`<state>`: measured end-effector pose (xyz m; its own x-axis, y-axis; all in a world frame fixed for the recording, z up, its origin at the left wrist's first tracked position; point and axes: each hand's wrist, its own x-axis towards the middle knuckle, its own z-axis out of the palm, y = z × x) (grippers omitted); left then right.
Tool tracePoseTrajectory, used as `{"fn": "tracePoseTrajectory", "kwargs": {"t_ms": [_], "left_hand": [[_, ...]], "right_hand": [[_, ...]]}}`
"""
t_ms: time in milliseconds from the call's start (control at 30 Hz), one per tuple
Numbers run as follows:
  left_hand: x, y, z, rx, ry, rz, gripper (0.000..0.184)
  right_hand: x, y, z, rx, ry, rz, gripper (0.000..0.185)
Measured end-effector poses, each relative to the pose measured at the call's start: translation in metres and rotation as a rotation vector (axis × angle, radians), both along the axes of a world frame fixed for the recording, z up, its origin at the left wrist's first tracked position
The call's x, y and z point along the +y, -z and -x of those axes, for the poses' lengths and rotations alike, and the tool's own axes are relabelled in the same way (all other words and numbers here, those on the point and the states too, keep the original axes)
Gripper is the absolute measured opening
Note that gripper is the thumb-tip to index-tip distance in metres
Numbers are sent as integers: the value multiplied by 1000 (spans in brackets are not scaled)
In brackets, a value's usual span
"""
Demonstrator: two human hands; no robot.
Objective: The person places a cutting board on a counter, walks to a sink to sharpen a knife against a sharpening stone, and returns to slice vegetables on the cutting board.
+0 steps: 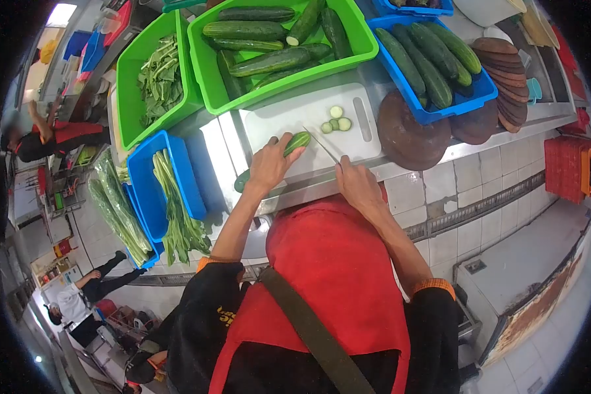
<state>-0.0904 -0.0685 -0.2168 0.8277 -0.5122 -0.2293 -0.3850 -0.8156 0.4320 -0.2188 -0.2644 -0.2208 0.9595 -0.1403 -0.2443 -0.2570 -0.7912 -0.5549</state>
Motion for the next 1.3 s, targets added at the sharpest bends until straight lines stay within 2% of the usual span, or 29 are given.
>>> {"fn": "tracePoseTrajectory", "kwargs": {"t_ms": [267, 367, 833, 967, 1033, 1167, 1300], "left_hand": [[0, -3, -1, -4, -1, 12, 44], [1, 0, -1, 8, 6, 12, 45], [-1, -2, 0, 6, 23, -6, 47], [-1, -2, 0, 9, 26, -15, 47], [-1, -1, 0, 7, 34, -10, 47], [-3, -2, 2, 17, 10, -20, 47], [-4, -3, 2, 16, -53, 22, 46]], "right_hand": [[4, -4, -2, -12, -65, 20, 24], [12, -5, -7, 51, -21, 3, 21], [22, -1, -12, 39, -9, 48, 21], [31, 12, -37, 39, 3, 63, 20], [34, 23, -50, -59, -7, 4, 18], [26, 24, -35, -37, -30, 9, 17], [7, 9, 23, 90, -40, 28, 20]]}}
